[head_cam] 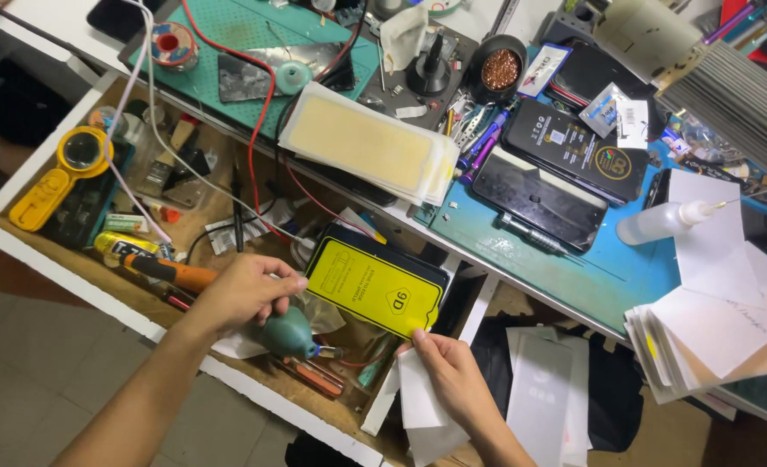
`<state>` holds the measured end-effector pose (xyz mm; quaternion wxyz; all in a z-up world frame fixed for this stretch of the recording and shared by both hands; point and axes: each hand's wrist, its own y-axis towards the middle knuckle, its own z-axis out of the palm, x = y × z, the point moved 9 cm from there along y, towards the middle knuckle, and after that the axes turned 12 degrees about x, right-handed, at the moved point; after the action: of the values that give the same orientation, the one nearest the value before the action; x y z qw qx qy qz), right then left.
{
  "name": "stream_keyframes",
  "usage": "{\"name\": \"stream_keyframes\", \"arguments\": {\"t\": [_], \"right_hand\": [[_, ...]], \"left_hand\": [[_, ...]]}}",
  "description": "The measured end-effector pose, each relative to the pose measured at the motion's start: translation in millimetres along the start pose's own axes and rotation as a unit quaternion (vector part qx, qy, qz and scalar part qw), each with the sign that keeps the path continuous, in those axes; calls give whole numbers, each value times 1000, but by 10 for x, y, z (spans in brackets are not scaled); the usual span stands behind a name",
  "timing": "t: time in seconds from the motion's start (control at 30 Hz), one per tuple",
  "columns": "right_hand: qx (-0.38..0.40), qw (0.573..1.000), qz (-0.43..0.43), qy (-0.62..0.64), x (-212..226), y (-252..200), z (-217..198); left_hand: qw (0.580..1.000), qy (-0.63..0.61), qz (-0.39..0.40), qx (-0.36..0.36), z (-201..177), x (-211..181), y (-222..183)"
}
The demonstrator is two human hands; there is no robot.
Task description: Inspecting a smartphone and preparing screen protectors for application at a repair station.
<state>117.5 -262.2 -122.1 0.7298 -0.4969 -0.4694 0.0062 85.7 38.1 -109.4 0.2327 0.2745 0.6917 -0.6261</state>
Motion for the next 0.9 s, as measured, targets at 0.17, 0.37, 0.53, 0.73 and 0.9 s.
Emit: {"name": "stream_keyframes", "arguments": {"t": [0.17,0.37,0.53,0.73,0.9], "right_hand": [[-14,1000,-14,-5,-5,15,-21],[-8,999,-38,15,-72,72,-19],[-14,999,-32,8,-12,24,-14],[-19,999,-30,-7,25,-17,-33],[-46,999,-19,-7,-21,14,-118]], "left_hand": [[1000,-16,5,-2,25,-40,-43],[998,-48,43,9,4,111,48],[998,-48,42,3,16,15,-34],[999,-41,30,-2,49,-35,-64],[999,-40,36,-6,43,-45,-35]]}}
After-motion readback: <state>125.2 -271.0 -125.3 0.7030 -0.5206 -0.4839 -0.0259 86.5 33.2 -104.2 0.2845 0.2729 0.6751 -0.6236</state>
